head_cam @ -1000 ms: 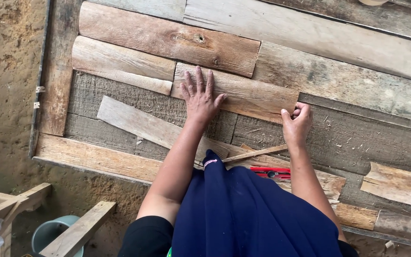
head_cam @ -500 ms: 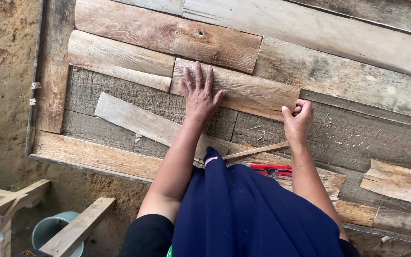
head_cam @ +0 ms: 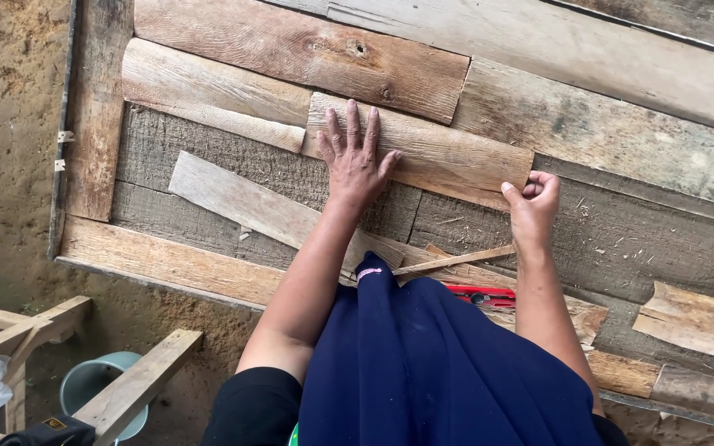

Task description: Assembling a wooden frame by fitting various wooden planks together and trimming them with a utility knife on the ground.

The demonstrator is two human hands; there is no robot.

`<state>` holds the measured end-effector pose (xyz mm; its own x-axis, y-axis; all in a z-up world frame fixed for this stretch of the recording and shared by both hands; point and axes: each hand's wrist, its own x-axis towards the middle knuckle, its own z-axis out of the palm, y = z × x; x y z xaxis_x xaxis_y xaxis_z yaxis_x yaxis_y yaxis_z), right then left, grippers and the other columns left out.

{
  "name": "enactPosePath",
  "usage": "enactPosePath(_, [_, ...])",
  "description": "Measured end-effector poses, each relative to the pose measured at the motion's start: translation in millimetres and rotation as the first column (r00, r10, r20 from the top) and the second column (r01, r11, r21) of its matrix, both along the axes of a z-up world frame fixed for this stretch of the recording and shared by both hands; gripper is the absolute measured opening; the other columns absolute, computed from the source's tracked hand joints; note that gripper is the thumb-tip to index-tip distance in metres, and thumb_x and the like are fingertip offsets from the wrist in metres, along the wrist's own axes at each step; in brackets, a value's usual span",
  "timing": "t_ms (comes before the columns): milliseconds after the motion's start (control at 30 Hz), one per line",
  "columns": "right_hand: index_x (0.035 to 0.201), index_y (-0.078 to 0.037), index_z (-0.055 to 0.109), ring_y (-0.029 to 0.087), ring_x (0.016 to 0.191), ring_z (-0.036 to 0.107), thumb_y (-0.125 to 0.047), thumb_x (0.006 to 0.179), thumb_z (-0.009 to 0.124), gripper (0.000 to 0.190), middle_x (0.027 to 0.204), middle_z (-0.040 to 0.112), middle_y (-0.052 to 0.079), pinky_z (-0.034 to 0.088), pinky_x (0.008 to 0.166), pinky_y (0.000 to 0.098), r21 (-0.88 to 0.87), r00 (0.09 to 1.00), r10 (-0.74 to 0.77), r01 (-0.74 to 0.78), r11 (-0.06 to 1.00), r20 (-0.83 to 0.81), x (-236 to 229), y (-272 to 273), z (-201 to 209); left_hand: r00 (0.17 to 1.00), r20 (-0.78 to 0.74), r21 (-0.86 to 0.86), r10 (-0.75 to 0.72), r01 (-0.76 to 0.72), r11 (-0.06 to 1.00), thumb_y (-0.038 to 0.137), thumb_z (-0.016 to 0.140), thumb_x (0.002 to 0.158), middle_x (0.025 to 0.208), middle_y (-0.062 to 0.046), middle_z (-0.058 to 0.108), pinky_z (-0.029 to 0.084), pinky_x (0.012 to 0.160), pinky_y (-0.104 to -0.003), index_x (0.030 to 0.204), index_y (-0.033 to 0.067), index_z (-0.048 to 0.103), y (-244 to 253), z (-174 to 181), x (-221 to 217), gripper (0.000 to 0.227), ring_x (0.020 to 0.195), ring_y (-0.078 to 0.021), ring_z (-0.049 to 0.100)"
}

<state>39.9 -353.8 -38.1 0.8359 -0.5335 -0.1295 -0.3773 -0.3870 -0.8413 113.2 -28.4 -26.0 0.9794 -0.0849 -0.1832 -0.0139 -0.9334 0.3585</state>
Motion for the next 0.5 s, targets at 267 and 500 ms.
enactPosePath(267, [0.123,-0.005,0.057,0.028,0.09,0.059,-0.013,0.081,0.086,0.052,0.1,0.057,0.013,0.052,0.08,0.0362,-0.231,0.993,0.109,-0.115,0.966,-0.037,-4,10,33,1.0,-0.027,0.028,-0.002,0.003,1.0,0.07,0.051,0.102,0.172,-0.016,-0.002,0.001,0.12,-0.073,0.167,0.0236,0.017,-2,4,3,0.087,0.154,-0.05,-0.01])
enactPosePath(500, [0.092,-0.011,0.067,0.017,0.077,0.065,-0.015,0.091,0.072,0.007,0.092,0.07,0.005,0.058,0.069,0.0336,-0.004,0.569,0.501,-0.664,0.748,-0.652,-44,56,144,0.988,-0.153,0.078,0.002,0.01,0.997,0.061,0.044,0.106,0.167,-0.014,-0.016,-0.012,0.117,-0.069,0.166,0.0094,0.009,-15,18,8,0.087,0.148,-0.0411,-0.023])
